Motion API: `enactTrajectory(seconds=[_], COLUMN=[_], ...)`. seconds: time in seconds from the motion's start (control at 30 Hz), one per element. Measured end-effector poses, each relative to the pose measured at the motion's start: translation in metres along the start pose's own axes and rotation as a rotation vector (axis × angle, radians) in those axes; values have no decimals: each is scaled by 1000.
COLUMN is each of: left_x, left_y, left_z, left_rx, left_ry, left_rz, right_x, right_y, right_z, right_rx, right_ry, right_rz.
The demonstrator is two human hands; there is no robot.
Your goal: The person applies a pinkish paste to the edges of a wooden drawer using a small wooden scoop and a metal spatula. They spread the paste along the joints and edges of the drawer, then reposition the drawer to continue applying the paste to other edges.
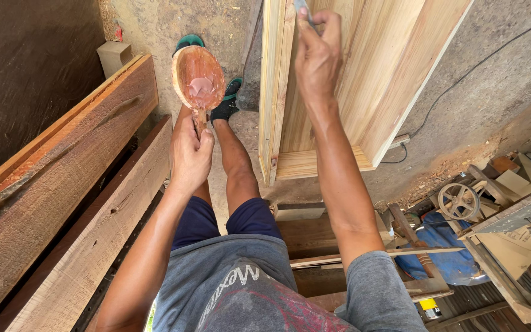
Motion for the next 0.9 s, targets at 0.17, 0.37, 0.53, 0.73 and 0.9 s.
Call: enactTrajectory(seconds=[0.17, 0.37, 0.53, 0.73, 0.9], left_x=[0, 4, 5, 4, 3], left_y=[5, 1, 1, 3, 3], left_z=[8, 1, 4, 10, 8], left_rx=[-49, -75, -38, -83, -122], left_ry=[-203, -41, 9, -103, -121], left_rz=[56, 2, -19, 20, -2], right_x=[10, 24, 8, -8, -8], right_y=[36, 43, 40, 34, 38], right_z=[-3, -15, -17, -9, -8], right_rx=[45, -42, -24, -43, -35], right_ry=[150, 146, 155, 48, 192], right_rz=[22, -59, -99, -48, -15])
Point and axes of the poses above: each hand's wrist, its own x-axis towards the middle knuckle, its own y-axis out of the back of the hand, z = x × y, the point moved 3 cm from there along x, towards the middle knuckle, and after that the axes turned 10 degrees about -z, right-handed, at the moved point
